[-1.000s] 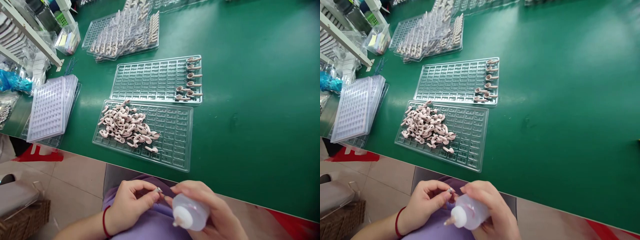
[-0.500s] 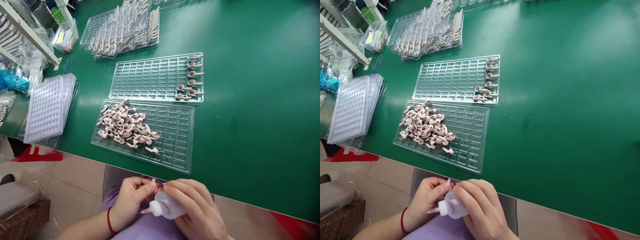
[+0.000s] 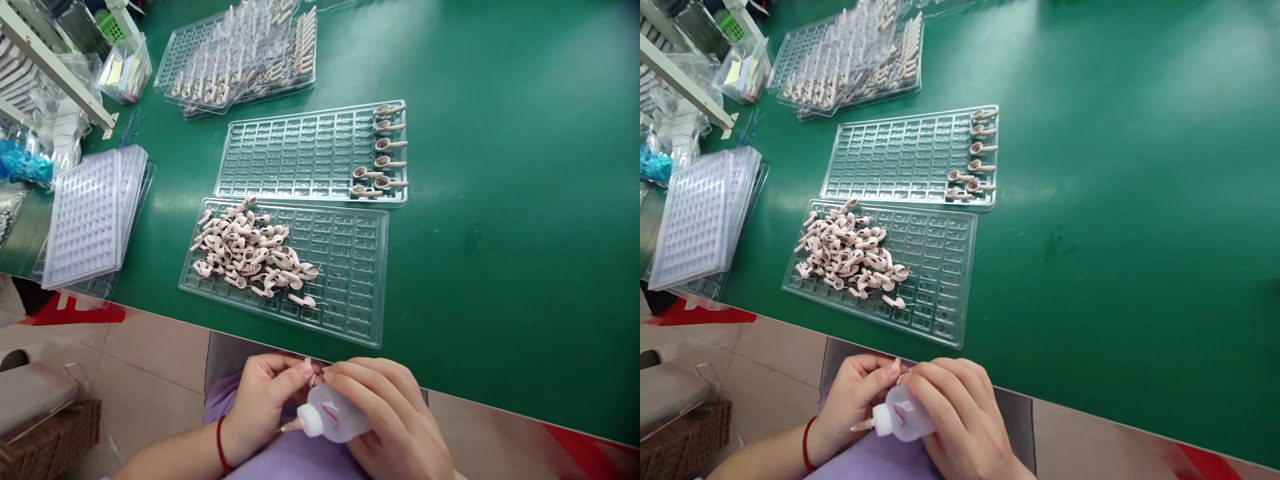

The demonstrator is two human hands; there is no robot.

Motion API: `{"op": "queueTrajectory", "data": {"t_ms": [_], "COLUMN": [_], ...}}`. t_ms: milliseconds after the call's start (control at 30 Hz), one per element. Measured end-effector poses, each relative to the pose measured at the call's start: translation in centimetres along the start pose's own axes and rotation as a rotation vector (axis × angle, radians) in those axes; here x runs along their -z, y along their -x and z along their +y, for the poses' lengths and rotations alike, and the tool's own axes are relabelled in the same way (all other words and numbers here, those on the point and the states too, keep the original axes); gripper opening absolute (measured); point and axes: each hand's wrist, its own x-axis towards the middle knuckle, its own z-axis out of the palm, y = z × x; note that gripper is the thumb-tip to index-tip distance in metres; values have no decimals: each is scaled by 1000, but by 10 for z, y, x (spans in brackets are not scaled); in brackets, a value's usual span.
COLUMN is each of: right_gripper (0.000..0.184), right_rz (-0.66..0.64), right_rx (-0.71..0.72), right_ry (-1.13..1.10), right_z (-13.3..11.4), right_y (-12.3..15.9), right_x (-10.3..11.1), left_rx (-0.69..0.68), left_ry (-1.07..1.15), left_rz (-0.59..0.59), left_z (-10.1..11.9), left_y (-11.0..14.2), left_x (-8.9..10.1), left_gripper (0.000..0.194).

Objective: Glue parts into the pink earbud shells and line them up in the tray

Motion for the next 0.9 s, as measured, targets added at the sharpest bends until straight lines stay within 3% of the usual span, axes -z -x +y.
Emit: {"op": "queueTrajectory", "data": {"t_ms": [567, 767, 900], "right_gripper": [30, 34, 30], "right_rz": [0, -53, -4], "right_rx": [14, -201, -328], "right_ry": [-30, -270, -419], "right_z": [-1, -2, -5], "right_y": [-8, -11, -12], "right_x": [8, 22, 27], "left_rx": [100, -43, -66], "left_ry": [100, -51, -194], "left_rz": [-67, -112, -186], "left_z": [3, 13, 20], "left_y": [1, 14, 25], "left_x": [-5, -5, -7], "left_gripper": [43, 32, 34]}}
